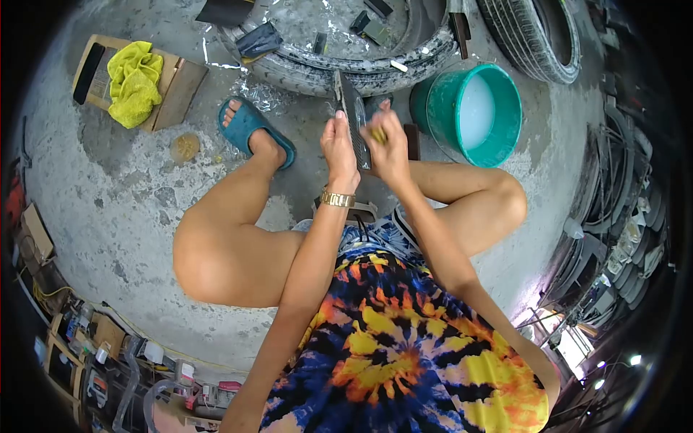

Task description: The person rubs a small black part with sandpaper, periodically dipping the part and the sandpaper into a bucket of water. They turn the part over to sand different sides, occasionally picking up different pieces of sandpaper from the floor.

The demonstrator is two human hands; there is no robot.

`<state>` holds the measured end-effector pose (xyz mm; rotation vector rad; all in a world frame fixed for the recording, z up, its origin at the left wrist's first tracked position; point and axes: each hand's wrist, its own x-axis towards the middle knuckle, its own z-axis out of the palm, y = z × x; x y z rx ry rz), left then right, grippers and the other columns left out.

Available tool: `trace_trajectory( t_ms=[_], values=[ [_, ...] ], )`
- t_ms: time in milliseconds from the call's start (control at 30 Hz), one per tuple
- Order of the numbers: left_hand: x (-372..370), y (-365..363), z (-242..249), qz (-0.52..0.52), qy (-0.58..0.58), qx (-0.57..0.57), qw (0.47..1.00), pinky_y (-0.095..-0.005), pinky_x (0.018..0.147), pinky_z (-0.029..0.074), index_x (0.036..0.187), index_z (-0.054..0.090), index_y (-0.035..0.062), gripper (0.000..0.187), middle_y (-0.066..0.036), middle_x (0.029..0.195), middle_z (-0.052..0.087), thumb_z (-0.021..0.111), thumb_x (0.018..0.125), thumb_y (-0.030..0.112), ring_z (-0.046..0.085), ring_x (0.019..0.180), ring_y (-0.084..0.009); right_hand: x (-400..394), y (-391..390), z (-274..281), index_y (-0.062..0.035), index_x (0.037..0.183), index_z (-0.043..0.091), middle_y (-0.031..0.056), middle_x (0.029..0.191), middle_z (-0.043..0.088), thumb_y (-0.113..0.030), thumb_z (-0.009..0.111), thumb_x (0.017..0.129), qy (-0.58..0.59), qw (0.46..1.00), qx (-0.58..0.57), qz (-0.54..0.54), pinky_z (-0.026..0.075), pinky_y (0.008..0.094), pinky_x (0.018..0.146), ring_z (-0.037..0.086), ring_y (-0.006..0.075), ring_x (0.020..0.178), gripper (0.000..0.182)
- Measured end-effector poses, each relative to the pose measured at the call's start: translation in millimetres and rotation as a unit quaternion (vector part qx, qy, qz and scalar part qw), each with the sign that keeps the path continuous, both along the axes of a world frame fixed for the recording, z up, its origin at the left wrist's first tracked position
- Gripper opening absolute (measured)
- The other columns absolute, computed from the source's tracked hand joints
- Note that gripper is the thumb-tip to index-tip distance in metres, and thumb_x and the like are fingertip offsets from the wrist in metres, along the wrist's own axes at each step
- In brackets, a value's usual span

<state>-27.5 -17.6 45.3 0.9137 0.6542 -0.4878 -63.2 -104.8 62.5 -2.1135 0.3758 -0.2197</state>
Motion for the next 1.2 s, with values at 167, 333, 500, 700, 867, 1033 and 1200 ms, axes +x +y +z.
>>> trace_trajectory(
  t_ms=[167, 333, 500, 700, 867, 1033, 1200],
  values=[
    [-2, -3, -4, 0.006, 0.017, 0.030, 0.999, -0.0223, 0.057, 0.031, 0.080, 0.055, 0.0094, 0.029, 0.009, 0.072, 0.041, 0.050, 0.100, 0.029, 0.034, 0.066, -0.0016, -11, -7, 3, 0.0012, 0.083, 0.053, 0.0145, 0.089, 0.053, 0.002, 0.071, 0.074, 0.024, 0.999, 0.007, 0.035, 0.045, 0.0340, 0.077, 0.054, 0.0294, 0.085, 0.019],
    [2, 1, -3, -0.013, 0.015, 0.025, 0.999, -0.0221, 0.058, 0.032, 0.082, 0.056, 0.0093, 0.028, 0.009, 0.073, 0.044, 0.049, 0.100, 0.029, 0.036, 0.066, -0.0018, -29, 3, 13, 0.0021, 0.085, 0.053, 0.0158, 0.090, 0.052, 0.001, 0.069, 0.076, -0.033, 0.996, -0.005, 0.081, 0.044, 0.0335, 0.077, 0.054, 0.0306, 0.086, 0.019],
    [-4, -3, -5, 0.007, 0.004, 0.026, 1.000, -0.0220, 0.057, 0.032, 0.081, 0.056, 0.0083, 0.029, 0.008, 0.072, 0.046, 0.049, 0.100, 0.029, 0.036, 0.065, -0.0020, 9, -4, 4, 0.0015, 0.083, 0.055, 0.0150, 0.097, 0.053, 0.005, 0.072, 0.071, 0.018, 1.000, 0.017, 0.015, 0.046, 0.0335, 0.081, 0.055, 0.0297, 0.092, 0.021],
    [-2, 0, -4, -0.011, 0.006, 0.021, 1.000, -0.0214, 0.058, 0.033, 0.083, 0.058, 0.0073, 0.029, 0.008, 0.072, 0.048, 0.050, 0.100, 0.030, 0.038, 0.066, -0.0018, -69, 1, 42, -0.0003, 0.085, 0.058, 0.0122, 0.101, 0.052, 0.004, 0.072, 0.073, 0.045, 0.997, 0.040, 0.053, 0.045, 0.0318, 0.083, 0.056, 0.0268, 0.095, 0.020],
    [-1, 0, -4, -0.002, 0.005, 0.009, 1.000, -0.0221, 0.057, 0.034, 0.084, 0.059, 0.0068, 0.029, 0.007, 0.072, 0.049, 0.050, 0.100, 0.030, 0.039, 0.065, -0.0021, -42, -6, 40, -0.0005, 0.084, 0.059, 0.0102, 0.105, 0.052, 0.001, 0.074, 0.074, 0.041, 0.996, 0.067, 0.033, 0.044, 0.0306, 0.084, 0.055, 0.0232, 0.098, 0.018],
    [0, -2, 0, 0.014, 0.009, -0.021, 1.000, -0.0230, 0.063, 0.042, 0.090, 0.060, 0.0057, 0.028, 0.005, 0.077, 0.056, 0.050, 0.100, 0.029, 0.048, 0.070, -0.0033, 5, -15, 1, 0.0007, 0.085, 0.061, 0.0114, 0.104, 0.052, -0.002, 0.073, 0.075, -0.002, 0.999, 0.018, 0.031, 0.043, 0.0317, 0.085, 0.053, 0.0246, 0.099, 0.017],
    [4, 5, 10, -0.007, 0.068, -0.041, 0.997, -0.0236, 0.069, 0.045, 0.094, 0.060, 0.0047, 0.028, 0.001, 0.087, 0.062, 0.048, 0.101, 0.029, 0.055, 0.077, -0.0062, -27, 1, 11, 0.0013, 0.082, 0.061, 0.0072, 0.103, 0.053, -0.004, 0.072, 0.079, 0.002, 0.991, 0.131, -0.023, 0.041, 0.0310, 0.086, 0.052, 0.0195, 0.101, 0.012]
  ],
)
